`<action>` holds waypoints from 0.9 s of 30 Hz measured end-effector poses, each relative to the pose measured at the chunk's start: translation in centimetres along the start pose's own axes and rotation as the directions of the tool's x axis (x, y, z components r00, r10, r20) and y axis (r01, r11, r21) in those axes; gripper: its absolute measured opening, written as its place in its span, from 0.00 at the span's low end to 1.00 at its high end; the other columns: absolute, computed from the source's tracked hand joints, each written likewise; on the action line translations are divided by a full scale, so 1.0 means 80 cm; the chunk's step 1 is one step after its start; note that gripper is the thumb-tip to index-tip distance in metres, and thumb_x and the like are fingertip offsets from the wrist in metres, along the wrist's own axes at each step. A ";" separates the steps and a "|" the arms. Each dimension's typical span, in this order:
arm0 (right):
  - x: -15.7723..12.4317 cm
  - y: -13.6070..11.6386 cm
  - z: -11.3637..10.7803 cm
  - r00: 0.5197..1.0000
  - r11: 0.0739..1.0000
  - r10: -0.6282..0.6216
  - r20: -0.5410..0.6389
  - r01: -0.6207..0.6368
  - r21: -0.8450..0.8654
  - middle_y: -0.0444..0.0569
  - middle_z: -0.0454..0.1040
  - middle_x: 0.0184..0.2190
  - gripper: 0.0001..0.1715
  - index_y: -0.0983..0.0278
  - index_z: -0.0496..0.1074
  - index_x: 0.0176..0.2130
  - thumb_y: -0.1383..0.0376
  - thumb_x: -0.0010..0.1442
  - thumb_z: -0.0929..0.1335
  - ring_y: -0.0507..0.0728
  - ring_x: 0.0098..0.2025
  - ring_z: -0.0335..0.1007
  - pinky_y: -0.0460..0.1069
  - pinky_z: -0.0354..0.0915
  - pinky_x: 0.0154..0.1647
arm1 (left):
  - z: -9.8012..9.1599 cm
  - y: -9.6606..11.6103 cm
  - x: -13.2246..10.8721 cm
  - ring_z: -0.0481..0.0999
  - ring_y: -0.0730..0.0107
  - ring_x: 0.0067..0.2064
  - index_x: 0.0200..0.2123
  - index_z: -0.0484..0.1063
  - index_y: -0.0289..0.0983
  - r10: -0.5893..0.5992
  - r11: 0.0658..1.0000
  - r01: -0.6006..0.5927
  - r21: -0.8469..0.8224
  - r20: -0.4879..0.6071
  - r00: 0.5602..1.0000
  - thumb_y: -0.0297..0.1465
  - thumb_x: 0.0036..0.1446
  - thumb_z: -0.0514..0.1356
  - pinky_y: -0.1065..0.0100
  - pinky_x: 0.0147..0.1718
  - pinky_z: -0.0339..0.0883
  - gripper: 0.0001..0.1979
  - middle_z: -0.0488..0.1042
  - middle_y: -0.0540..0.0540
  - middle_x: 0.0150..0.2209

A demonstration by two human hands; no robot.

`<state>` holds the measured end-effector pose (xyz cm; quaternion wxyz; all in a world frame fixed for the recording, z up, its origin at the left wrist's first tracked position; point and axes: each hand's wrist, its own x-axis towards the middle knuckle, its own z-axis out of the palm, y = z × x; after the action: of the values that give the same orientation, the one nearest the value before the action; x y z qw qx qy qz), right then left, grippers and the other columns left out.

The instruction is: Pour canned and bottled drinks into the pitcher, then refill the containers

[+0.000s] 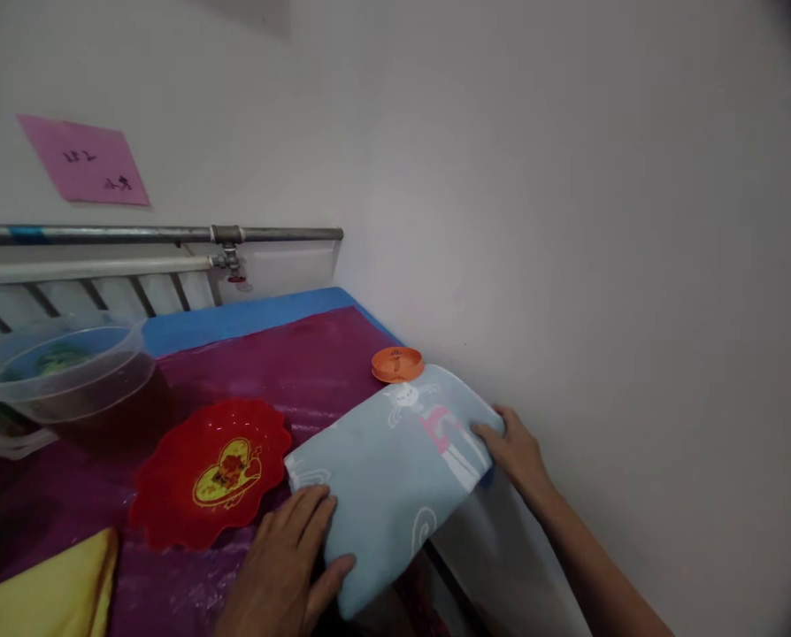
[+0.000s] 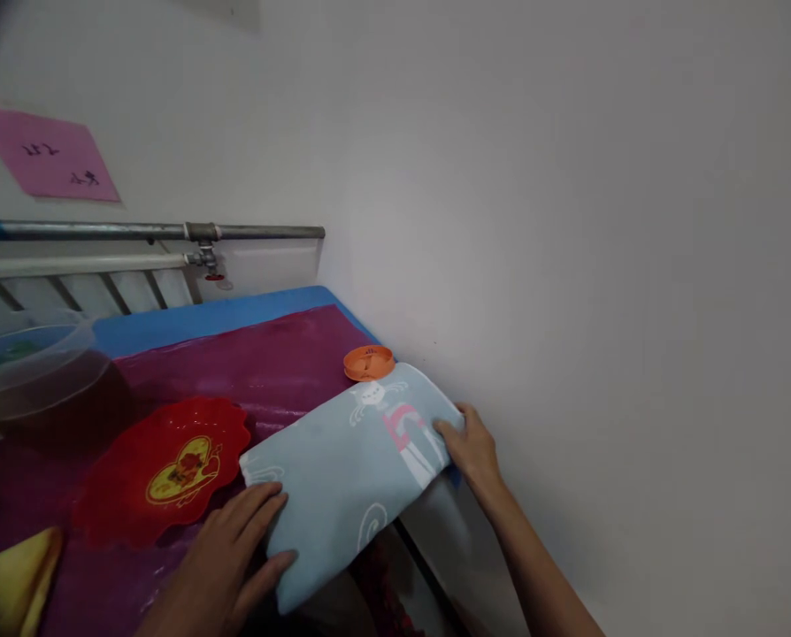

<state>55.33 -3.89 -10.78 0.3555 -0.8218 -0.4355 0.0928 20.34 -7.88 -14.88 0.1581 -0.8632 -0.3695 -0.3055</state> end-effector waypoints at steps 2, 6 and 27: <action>-0.011 -0.005 0.001 0.993 0.992 -0.097 -0.070 0.091 -0.092 0.61 0.73 0.51 0.30 0.67 0.71 0.50 0.55 0.50 0.65 0.70 0.53 0.67 0.64 0.60 0.54 | -0.005 0.000 0.010 0.76 0.60 0.46 0.47 0.73 0.35 0.022 1.000 -0.022 -0.008 -0.063 0.998 0.42 0.63 0.52 0.61 0.39 0.70 0.19 0.79 0.42 0.46; -0.033 -0.045 0.011 0.823 0.805 -0.558 -0.104 0.506 -0.311 0.60 0.65 0.60 0.26 0.63 0.70 0.54 0.54 0.61 0.61 0.68 0.61 0.60 0.64 0.55 0.58 | -0.011 0.005 0.037 0.69 0.56 0.55 0.51 0.71 0.35 0.019 1.000 -0.019 -0.011 -0.069 0.997 0.38 0.61 0.56 0.58 0.49 0.62 0.19 0.75 0.42 0.53; 0.022 -0.078 0.101 0.710 0.626 -0.700 0.076 0.661 -0.413 0.60 0.69 0.57 0.22 0.64 0.70 0.55 0.60 0.65 0.60 0.66 0.58 0.64 0.61 0.63 0.52 | 0.071 0.010 0.009 0.64 0.48 0.59 0.53 0.71 0.38 0.066 0.998 -0.066 0.004 -0.128 0.990 0.51 0.49 0.62 0.52 0.61 0.44 0.32 0.72 0.37 0.54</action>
<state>48.60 3.86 -12.24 0.2025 -0.6544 -0.7060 -0.1798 23.68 -5.19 -18.79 0.1914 -0.8536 -0.3297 -0.3551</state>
